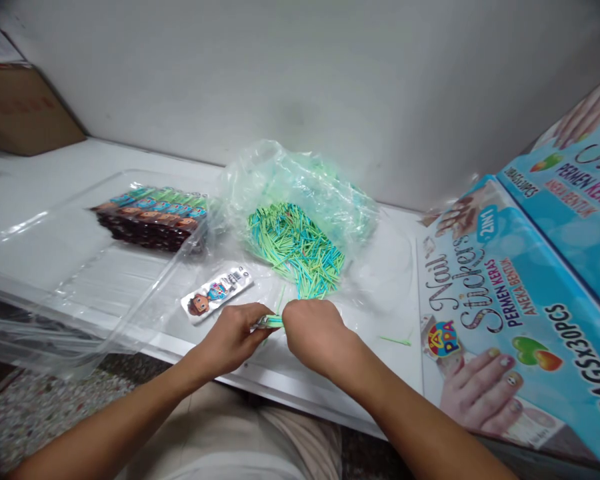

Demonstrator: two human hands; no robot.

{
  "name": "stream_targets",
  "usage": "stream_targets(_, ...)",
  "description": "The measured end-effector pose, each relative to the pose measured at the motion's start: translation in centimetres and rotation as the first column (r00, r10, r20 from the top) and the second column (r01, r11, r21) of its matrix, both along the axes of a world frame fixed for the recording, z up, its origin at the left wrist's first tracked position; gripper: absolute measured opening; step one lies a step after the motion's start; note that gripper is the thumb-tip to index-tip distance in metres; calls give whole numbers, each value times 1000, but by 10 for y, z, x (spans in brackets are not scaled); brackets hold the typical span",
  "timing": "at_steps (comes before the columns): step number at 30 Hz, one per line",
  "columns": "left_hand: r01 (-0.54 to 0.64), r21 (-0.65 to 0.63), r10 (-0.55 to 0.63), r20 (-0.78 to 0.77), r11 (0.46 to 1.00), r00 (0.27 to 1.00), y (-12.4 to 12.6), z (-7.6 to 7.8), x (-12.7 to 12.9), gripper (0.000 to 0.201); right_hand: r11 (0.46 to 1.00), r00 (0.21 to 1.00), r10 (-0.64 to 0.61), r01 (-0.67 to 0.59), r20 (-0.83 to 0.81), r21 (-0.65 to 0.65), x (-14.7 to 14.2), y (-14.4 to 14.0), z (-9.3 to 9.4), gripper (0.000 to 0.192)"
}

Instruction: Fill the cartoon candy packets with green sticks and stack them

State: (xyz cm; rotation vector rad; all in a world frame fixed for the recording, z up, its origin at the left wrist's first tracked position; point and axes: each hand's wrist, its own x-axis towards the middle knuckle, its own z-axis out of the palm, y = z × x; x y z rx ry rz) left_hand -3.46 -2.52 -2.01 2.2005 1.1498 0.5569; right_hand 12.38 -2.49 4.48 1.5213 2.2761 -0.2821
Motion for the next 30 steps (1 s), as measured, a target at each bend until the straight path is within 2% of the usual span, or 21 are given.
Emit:
stream_targets(3,8,1,-8,2,1000,1000,-1,1,3,14,998,997,53,-55,50,35,-8,-4,6,47)
stream_targets(6,11,-26,-10,46,1000,999,-1,3,3,10,989,991,130,-131,18,63,-4,-5,12,74)
stream_targets(10,23,-93,-10,140,995,990,0,5,2,15,982,984,174,-171,-43,80,1,-5,17,73)
stream_targets(15,-6,-63,10,52,998,999,0,-1,6,14,990,991,134,-135,25,47,-12,-7,17,82)
stream_targets(17,6,-104,1,61,995,998,-1,-4,9,16,987,986,153,-150,-71,54,-13,-7,18,85)
stream_targets(19,42,-231,-1,174,972,985,-1,-6,10,15,983,947,183,-174,-263,58,-7,-6,20,80)
stream_targets(20,75,-324,16,267,943,963,-1,-6,11,13,982,909,188,-180,-373,55,-1,-5,22,75)
stream_targets(22,194,-503,72,460,842,885,1,-5,10,13,985,798,135,-172,-588,-6,11,-1,22,65)
stream_targets(25,351,-638,142,590,686,795,4,-5,6,31,955,536,-137,-153,-833,-255,27,7,13,51)
stream_targets(27,388,-687,167,594,614,787,6,-6,3,37,916,343,-322,-122,-882,-382,33,12,1,39)
stream_targets(28,395,-707,176,588,587,789,6,-7,1,38,907,272,-376,-89,-886,-412,34,13,-5,34)
stream_targets(30,416,-725,179,588,549,789,7,-10,0,38,899,206,-428,-3,-880,-438,32,15,-14,29)
